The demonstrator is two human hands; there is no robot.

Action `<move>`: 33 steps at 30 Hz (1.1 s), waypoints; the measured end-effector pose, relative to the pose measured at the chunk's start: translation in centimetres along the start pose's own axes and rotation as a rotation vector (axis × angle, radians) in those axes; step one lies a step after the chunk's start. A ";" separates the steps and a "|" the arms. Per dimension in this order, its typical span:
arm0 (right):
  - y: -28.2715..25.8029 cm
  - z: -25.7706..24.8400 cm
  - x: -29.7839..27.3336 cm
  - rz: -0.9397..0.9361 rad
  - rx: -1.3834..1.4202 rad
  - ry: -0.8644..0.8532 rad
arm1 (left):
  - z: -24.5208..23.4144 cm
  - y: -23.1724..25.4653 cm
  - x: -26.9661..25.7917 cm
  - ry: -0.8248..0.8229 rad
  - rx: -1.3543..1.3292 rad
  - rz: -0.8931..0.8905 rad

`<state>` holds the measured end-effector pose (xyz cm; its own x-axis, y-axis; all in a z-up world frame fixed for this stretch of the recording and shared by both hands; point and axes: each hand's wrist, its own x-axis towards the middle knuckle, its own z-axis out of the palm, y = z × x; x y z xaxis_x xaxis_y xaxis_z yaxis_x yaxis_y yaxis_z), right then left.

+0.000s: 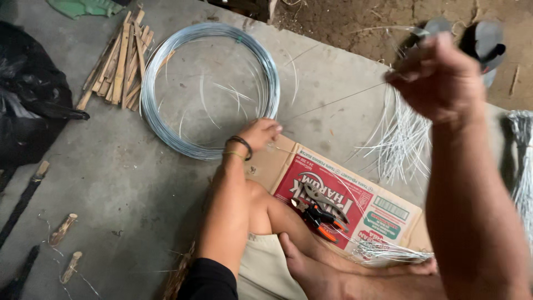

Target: The person sits on the floor and repeatedly cuts, bends, and twists short lengths of metal wire using pliers to form small loops. They handle the wire and pliers with both hands, placing finished pieces aside.

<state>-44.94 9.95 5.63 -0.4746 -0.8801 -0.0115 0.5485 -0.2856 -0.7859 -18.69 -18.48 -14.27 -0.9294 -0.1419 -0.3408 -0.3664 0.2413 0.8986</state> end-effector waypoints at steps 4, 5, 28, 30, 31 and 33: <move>-3.7 -8.5 -5.9 -0.087 0.151 0.082 | -0.7 -0.6 -0.4 -0.014 -0.144 -0.012; -4.1 -10.9 -7.4 -0.122 0.238 0.085 | -0.9 -0.4 -0.5 0.009 -0.138 -0.040; 1.1 -19.7 -39.3 -0.317 0.159 1.133 | 1.8 7.7 -7.5 0.532 0.418 0.234; 1.0 -19.2 -40.4 -0.314 0.135 1.129 | 2.1 8.5 -9.1 0.766 0.382 0.332; 1.0 -18.9 -40.5 -0.315 0.119 1.123 | 2.4 8.7 -10.1 0.899 0.438 0.305; 1.0 -17.8 -40.6 -0.307 0.083 1.105 | 3.1 9.1 -10.9 1.056 0.448 0.261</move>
<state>-37.34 52.18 -5.72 -0.9182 0.0323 -0.3948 0.3296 -0.4902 -0.8069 -12.02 -11.74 -3.20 -0.5567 -0.7131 0.4262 -0.3496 0.6665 0.6584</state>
